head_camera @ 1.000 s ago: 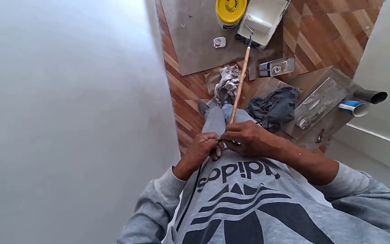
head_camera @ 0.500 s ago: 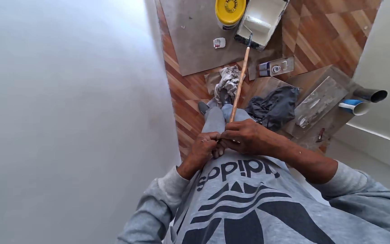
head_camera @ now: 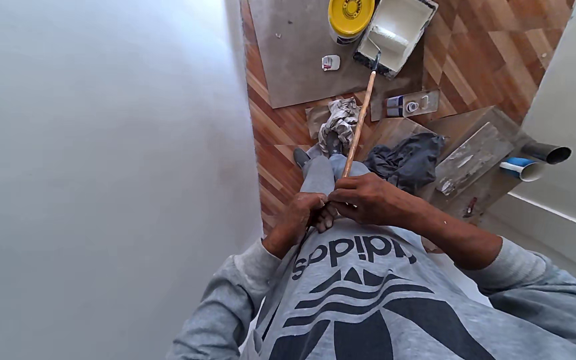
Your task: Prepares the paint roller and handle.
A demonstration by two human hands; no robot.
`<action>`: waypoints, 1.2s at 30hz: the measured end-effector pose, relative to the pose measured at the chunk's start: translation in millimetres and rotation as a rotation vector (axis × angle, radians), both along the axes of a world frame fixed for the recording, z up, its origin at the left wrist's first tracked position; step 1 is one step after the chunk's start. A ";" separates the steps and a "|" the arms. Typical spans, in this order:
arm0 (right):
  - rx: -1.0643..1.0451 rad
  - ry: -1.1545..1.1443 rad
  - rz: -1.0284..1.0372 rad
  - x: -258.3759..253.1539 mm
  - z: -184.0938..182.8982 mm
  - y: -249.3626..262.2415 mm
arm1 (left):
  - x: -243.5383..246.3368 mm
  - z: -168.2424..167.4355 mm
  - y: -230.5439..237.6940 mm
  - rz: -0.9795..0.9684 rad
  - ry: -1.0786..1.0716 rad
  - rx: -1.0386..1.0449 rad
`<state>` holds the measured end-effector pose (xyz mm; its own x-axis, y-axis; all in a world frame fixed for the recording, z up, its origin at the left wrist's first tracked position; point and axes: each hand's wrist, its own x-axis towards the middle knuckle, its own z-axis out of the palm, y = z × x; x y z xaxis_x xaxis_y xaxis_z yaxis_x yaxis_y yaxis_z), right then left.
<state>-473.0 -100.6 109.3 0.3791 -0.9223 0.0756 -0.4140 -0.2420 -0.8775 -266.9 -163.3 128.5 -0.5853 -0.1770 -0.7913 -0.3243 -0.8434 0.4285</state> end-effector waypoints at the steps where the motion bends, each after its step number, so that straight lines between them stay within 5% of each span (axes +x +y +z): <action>1: -0.003 0.006 -0.005 0.1 -0.2 0.3 | -1.4 -0.9 1.0 -0.004 0.001 -0.016; 36: -0.072 -0.053 -0.022 -7.6 -14.0 4.0 | -18.6 -1.6 -7.2 -0.001 -0.103 0.035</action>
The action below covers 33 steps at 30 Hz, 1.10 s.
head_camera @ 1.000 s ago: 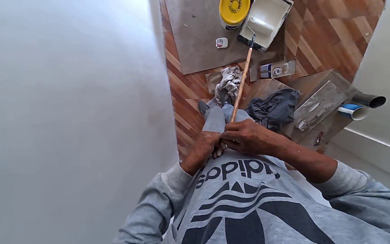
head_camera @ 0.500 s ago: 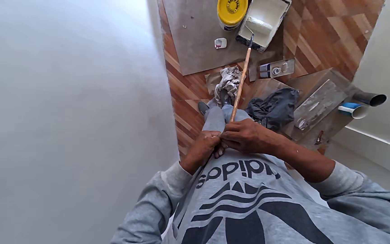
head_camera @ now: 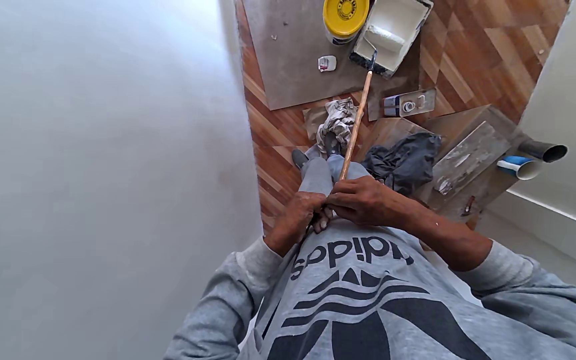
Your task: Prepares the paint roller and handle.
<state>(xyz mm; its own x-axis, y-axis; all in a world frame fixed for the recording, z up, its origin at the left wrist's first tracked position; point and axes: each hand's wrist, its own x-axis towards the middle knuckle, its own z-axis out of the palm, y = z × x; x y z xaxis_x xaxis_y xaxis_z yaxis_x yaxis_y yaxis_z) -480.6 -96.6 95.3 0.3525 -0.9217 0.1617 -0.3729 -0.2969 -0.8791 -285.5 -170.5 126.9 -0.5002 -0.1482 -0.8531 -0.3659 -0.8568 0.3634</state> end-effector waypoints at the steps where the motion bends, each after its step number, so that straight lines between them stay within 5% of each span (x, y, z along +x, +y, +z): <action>1: -0.009 -0.010 -0.021 0.2 -1.7 0.6 | 0.6 1.2 -1.5 0.009 0.001 0.004; 15: -0.077 0.016 -0.187 -24.4 -9.4 1.7 | 0.9 6.5 -20.7 -0.023 0.162 0.007; 23: 0.070 -0.188 -0.485 -43.7 2.6 7.6 | 13.4 58.9 -25.2 -0.012 0.282 -0.064; 33: 0.265 -0.399 -0.226 -55.8 30.4 3.6 | 7.0 78.2 -17.7 -0.128 0.241 -0.311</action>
<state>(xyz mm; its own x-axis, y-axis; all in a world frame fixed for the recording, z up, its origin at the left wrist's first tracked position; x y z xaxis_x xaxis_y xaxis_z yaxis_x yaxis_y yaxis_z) -536.4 -93.0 125.7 0.0992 -0.9950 -0.0066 -0.0231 0.0043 -0.9997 -278.5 -188.2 205.1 -0.7114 -0.3040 -0.6336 -0.3355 -0.6453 0.6863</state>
